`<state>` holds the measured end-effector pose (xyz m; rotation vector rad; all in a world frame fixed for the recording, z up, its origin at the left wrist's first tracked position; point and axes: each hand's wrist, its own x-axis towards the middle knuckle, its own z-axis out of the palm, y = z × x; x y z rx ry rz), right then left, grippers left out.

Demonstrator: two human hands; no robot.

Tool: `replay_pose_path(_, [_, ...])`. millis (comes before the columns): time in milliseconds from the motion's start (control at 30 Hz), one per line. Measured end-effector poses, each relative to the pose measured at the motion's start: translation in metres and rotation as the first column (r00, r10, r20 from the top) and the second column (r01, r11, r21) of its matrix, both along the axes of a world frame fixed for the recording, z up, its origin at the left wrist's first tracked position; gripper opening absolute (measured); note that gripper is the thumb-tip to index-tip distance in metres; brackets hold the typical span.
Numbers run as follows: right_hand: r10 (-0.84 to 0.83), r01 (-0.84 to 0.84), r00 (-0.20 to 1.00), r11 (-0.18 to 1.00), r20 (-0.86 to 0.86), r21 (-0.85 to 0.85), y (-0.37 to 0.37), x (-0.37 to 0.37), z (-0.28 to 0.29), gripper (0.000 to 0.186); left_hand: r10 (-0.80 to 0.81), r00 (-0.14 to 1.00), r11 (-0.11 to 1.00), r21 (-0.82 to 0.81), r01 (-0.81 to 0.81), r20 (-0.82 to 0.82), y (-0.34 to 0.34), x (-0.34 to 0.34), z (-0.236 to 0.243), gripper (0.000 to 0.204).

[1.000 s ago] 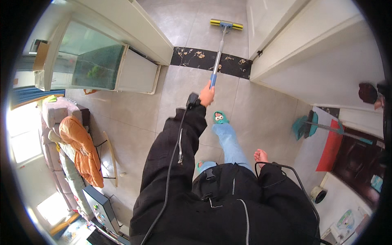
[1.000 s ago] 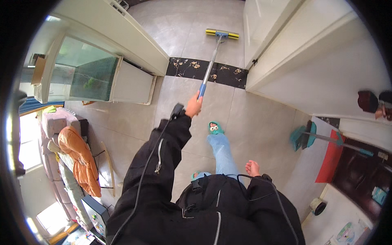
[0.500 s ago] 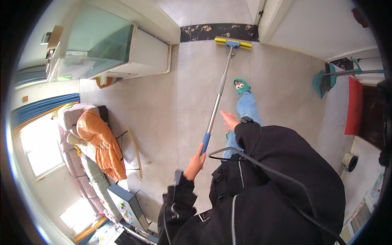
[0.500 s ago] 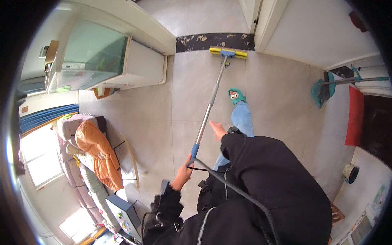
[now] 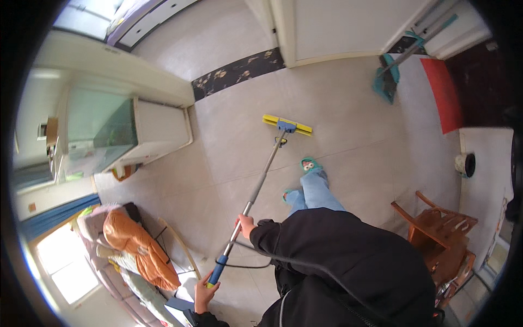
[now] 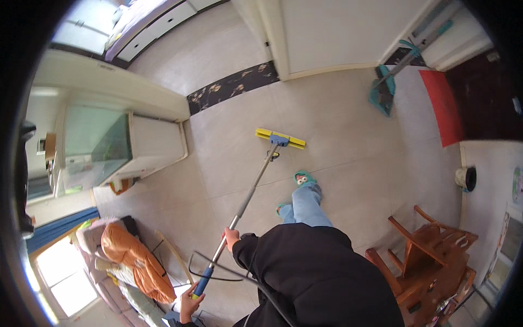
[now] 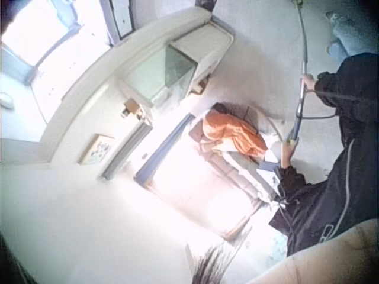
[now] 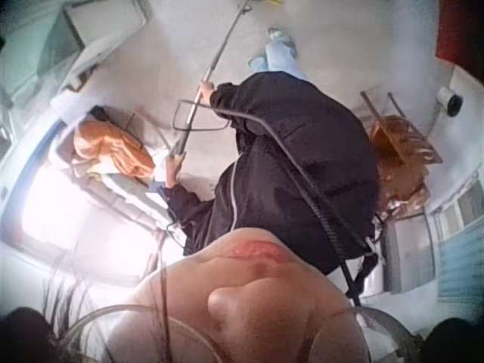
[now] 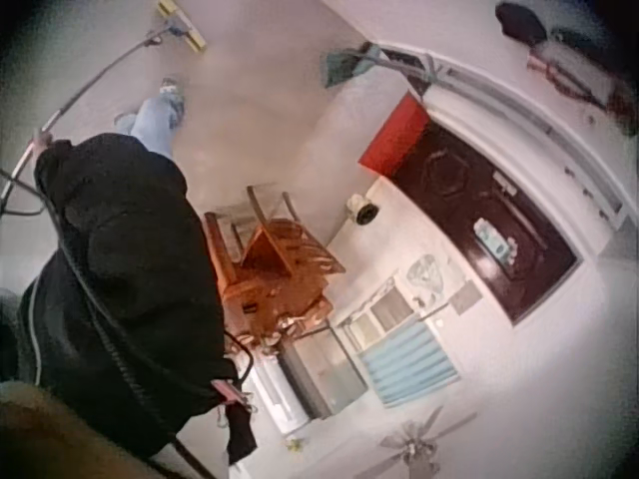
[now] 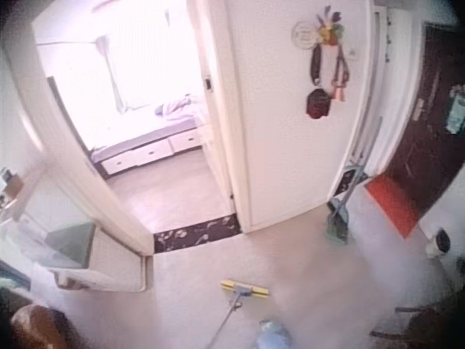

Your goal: The person mops the tiled floor of a living and dining area using a flat mop, moving around furniture and into the kitchen. The person then rinses the mop head under the kitchen sink faucet.

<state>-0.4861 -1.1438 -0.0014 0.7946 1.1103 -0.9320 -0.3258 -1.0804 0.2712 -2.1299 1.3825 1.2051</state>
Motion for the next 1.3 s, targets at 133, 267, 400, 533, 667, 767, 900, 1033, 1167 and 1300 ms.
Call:
replay_pose_path(133, [-0.117,0.086,0.981,0.978,-0.157,-0.188,-0.049,-0.073,-0.03,0.024,-0.237,0.964,0.964,-0.15,0.219,-0.117,-0.06,-0.079,-0.022,0.051])
replay_pose_path(267, [0.199,-0.295,0.852,0.946,-0.485,-0.13,-0.063,-0.168,-0.076,0.02,-0.445,0.827,0.846,-0.464,0.262,-0.344,-0.06,-0.164,-0.06,0.052])
replay_pose_path(400, [-0.114,-0.02,0.716,0.983,-0.689,-0.184,-0.01,-0.239,-0.076,0.022,-0.304,0.903,0.937,-0.267,0.226,-0.302,0.028,-0.235,-0.111,0.058])
replay_pose_path(533, [0.138,-0.329,0.82,0.908,-0.555,-0.259,0.06,-0.26,-0.061,0.047,-0.376,0.878,0.901,-0.336,0.273,-0.296,0.078,-0.237,-0.155,0.058])
replay_pose_path(667, [0.296,-0.568,0.762,0.733,-0.576,-0.375,0.095,-0.19,-0.084,0.038,-0.218,0.902,0.975,-0.126,0.183,-0.372,0.091,-0.165,-0.161,0.062])
replay_pose_path(767, [0.44,-0.86,0.445,0.453,-0.78,-0.235,0.134,-0.096,-0.108,0.025,-0.469,0.745,0.869,-0.399,0.292,-0.475,0.136,-0.089,-0.147,0.061])
replay_pose_path(900, [0.677,-0.889,0.458,0.33,-0.577,-0.318,0.229,0.04,-0.099,0.016,-0.402,0.739,0.915,-0.228,0.332,-0.54,0.219,0.039,-0.111,0.065])
replay_pose_path(1033, [0.768,-0.876,0.446,0.269,-0.459,-0.401,0.268,0.141,-0.056,0.014,-0.488,0.871,0.864,-0.11,0.491,0.052,0.263,0.14,-0.046,0.053])
replay_pose_path(1167, [0.782,-0.879,0.423,0.231,-0.459,-0.417,0.265,0.182,-0.021,0.022,-0.323,0.847,0.691,-0.505,0.516,0.423,0.261,0.168,-0.01,0.007])
replay_pose_path(1300, [0.679,-0.943,0.331,0.21,-0.655,-0.259,0.241,0.162,-0.028,0.033,-0.526,0.792,0.68,-0.405,0.611,0.311,0.219,0.149,-0.022,0.007])
